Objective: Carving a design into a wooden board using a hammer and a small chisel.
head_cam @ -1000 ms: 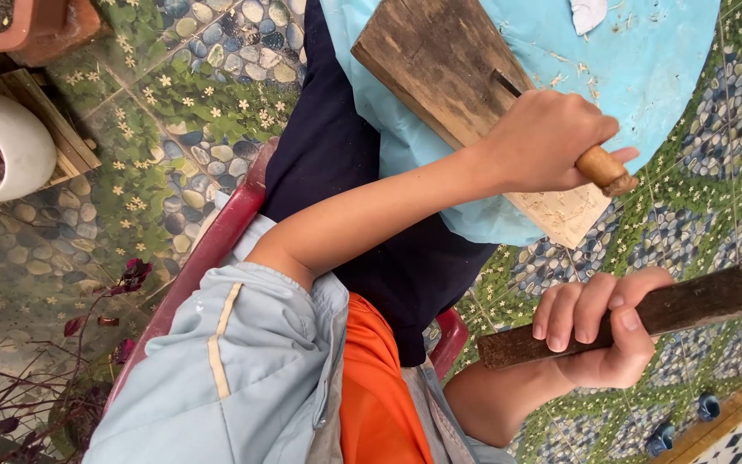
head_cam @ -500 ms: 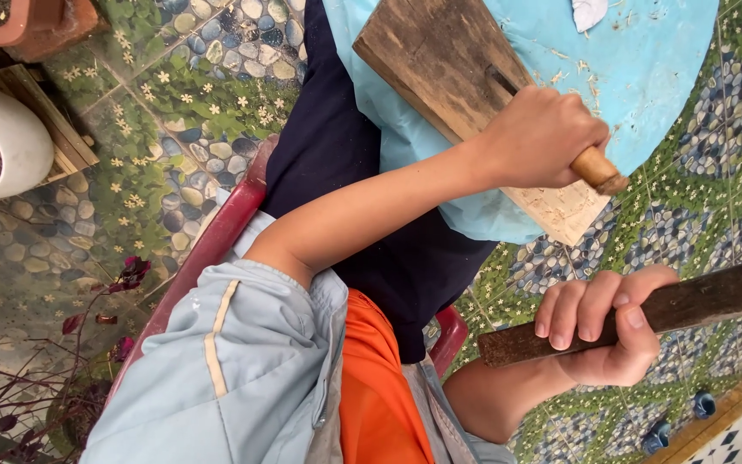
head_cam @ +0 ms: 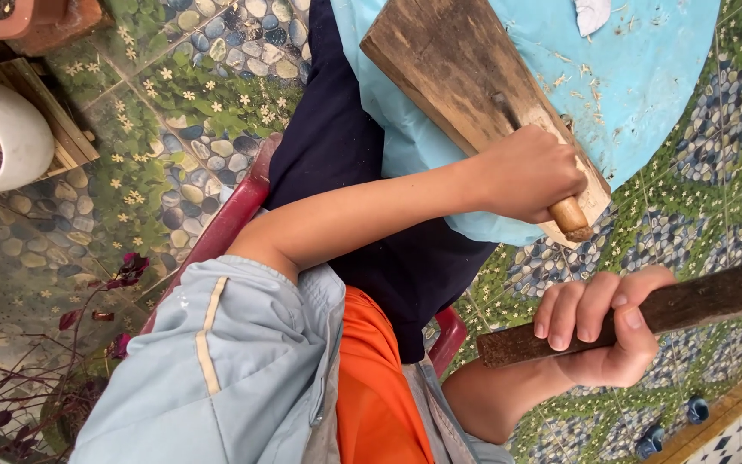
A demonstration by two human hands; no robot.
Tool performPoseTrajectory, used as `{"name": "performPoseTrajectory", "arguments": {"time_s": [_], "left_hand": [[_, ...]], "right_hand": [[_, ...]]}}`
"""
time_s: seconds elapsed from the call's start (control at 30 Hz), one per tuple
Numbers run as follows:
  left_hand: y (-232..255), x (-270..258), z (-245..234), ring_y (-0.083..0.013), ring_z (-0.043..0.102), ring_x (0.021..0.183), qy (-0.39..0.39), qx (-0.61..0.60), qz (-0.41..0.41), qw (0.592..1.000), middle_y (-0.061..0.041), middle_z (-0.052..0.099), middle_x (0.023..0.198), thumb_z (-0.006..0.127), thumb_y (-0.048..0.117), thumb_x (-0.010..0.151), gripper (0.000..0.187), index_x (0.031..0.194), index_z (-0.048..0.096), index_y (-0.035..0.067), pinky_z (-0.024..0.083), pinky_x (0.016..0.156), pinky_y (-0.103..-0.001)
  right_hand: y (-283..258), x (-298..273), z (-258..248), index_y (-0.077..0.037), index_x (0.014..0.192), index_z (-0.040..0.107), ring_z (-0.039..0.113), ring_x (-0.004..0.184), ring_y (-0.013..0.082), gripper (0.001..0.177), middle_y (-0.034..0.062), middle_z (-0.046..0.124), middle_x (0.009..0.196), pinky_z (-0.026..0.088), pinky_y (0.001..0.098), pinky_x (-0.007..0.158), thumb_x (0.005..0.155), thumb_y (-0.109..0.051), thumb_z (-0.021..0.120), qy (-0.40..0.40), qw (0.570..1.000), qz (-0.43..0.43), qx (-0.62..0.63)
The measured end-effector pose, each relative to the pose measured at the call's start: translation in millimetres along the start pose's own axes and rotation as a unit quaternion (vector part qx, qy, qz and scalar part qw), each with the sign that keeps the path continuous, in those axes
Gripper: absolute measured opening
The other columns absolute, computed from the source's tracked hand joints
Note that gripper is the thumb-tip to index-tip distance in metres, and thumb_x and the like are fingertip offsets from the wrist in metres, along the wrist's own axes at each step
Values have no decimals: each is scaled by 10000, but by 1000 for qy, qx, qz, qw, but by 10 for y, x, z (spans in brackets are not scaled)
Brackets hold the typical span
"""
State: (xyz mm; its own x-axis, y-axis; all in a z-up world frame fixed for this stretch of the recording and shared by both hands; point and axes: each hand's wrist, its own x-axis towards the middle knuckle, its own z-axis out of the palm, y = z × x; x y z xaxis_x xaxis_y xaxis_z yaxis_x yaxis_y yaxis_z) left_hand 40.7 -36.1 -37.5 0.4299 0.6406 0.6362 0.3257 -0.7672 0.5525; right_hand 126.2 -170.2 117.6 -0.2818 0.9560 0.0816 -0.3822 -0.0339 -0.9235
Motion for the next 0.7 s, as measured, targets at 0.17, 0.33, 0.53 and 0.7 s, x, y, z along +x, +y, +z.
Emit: {"name": "performPoseTrajectory", "arguments": {"time_s": [0.17,0.33,0.53,0.7], "left_hand": [[-105,161,-44,-135,552,422,65,0,4,998,59,603,531,680,213,719,88,656,619,220,390,371,-340],[-227,155,6,-160,557,447,116,-11,-37,993,60,600,540,746,230,676,105,703,647,251,350,378,-362],[-227,236,-86,-112,532,444,165,-56,-59,983,98,555,517,707,208,669,98,671,622,257,316,371,-319],[-182,284,-157,-185,614,504,143,-83,-122,979,86,633,543,671,180,653,99,684,639,268,383,410,-383]], "right_hand": [[-17,-26,65,-148,996,468,456,405,128,40,-30,412,627,464,268,420,1035,-155,477,16,999,-21,-35],[-20,-72,29,-150,1024,465,502,416,149,20,-16,455,647,517,287,443,1037,-153,479,-1,999,-36,-35],[117,-95,82,-172,979,422,468,371,123,69,-43,415,593,503,260,393,1007,-165,484,3,994,-91,-68],[223,-65,138,-141,888,550,418,329,92,109,-64,404,564,389,212,304,986,-101,575,28,998,59,-17]]}}
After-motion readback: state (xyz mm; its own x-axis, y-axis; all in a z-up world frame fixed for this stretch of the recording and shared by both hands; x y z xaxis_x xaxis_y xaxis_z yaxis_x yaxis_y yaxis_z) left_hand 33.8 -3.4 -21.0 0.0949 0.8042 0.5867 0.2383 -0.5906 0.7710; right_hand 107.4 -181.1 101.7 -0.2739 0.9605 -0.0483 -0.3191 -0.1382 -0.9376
